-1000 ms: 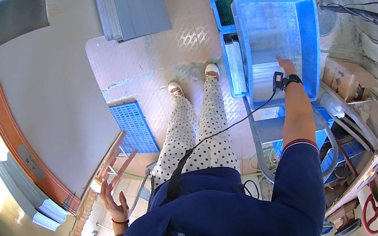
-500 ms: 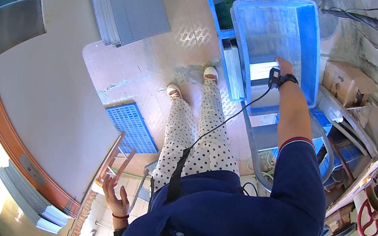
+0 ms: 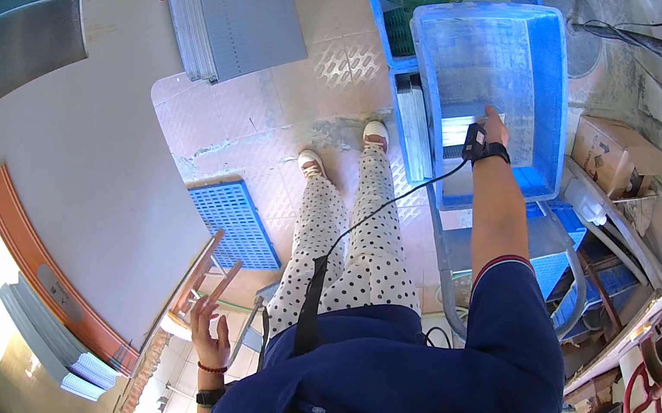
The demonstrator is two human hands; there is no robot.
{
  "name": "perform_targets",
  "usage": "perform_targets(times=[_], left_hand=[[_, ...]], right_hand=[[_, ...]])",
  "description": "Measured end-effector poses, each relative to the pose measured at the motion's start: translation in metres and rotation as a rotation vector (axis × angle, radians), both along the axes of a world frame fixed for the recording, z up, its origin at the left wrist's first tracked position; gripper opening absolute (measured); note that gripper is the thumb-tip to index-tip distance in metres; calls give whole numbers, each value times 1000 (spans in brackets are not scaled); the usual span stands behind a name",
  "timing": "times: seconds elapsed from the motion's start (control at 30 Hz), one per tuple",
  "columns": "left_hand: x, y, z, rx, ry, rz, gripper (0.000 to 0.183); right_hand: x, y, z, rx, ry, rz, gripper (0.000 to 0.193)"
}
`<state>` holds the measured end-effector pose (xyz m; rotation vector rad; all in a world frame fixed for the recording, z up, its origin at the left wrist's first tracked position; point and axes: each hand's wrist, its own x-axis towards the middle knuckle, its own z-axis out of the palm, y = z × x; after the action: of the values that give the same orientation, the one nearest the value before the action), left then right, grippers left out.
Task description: The person is seen picking up, inspecting, and sorting metal louvered or finned components into bins and a processing machine.
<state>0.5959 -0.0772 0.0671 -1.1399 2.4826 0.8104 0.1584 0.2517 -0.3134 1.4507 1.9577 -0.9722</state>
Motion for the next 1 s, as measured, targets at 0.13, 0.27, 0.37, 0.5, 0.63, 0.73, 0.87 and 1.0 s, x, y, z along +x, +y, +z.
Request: perform_targets(times=[0.13,0.27,0.37,0.5,0.63,0.73,0.87,1.0], left_hand=[[-12,-4,-9,56,4,-82,25],[-33,-20,-16,-28,30,-290,21],[-65,-25,-15,-12,71,-282,18],[-104,-30,-31,46,203,-350,19],[-154,-25,-52,118,350,-512,25],[-206,-11,-66,311,498,-501,33],[-265,7,-105,558,559,-483,65],[-268,18,-157,1171,403,-128,83]], right_hand=[[5,10,-10,-200,58,-156,32],[25,28,-11,-199,239,-142,26],[33,42,-6,-198,321,-181,22],[28,67,28,-258,700,-97,38],[19,53,114,-327,694,-20,71],[15,44,173,-399,748,75,71],[26,10,215,-620,622,340,75],[60,-41,235,-818,465,533,77]])
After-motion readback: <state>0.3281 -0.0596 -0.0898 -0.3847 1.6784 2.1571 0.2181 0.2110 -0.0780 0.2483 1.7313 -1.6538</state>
